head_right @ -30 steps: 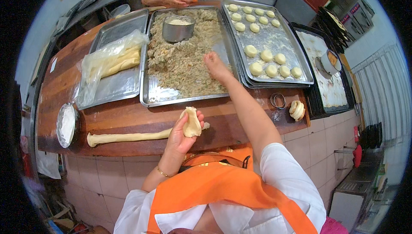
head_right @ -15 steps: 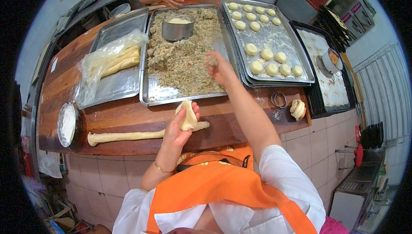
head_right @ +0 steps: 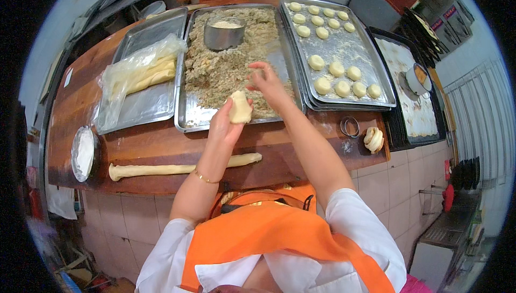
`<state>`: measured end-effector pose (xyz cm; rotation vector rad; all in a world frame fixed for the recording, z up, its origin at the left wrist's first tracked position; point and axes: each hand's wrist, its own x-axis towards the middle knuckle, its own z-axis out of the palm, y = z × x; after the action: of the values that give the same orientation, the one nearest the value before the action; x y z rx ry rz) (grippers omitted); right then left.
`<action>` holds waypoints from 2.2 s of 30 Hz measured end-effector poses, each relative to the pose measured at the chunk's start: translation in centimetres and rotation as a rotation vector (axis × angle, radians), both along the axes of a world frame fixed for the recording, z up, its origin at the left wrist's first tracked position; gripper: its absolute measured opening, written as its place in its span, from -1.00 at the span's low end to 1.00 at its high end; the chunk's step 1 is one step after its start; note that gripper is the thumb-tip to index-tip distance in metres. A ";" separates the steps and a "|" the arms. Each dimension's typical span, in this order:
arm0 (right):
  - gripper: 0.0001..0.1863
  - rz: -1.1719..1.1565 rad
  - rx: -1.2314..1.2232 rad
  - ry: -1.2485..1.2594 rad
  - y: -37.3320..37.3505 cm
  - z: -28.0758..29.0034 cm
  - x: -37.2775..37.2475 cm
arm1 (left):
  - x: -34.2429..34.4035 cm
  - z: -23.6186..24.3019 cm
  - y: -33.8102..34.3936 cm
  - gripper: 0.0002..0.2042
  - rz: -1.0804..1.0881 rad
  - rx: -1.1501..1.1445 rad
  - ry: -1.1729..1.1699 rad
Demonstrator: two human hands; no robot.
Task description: The person prepares dough buns by hand, taking portions of dough from a tray, flattening them on a wooden table, adding filling, and rolling the dough into spherical buns.
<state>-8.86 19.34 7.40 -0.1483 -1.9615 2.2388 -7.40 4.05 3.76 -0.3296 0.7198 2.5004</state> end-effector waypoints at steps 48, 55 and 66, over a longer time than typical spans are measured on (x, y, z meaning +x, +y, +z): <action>-0.43 0.184 0.105 0.132 -2.7 -1.0 2.9 | -2.7 0.1 2.3 -0.76 0.075 0.313 -0.139; -0.50 0.245 0.237 0.041 -2.6 -0.5 3.3 | -2.4 -0.7 2.0 -0.75 0.092 0.365 -0.254; -0.49 -0.024 0.498 0.305 -0.9 -0.1 2.2 | -0.6 0.5 2.5 -0.69 0.196 0.323 -0.159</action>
<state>-6.71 18.45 7.33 0.2158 -2.2382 1.5750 -7.99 6.52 4.28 -0.4924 0.2235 2.6809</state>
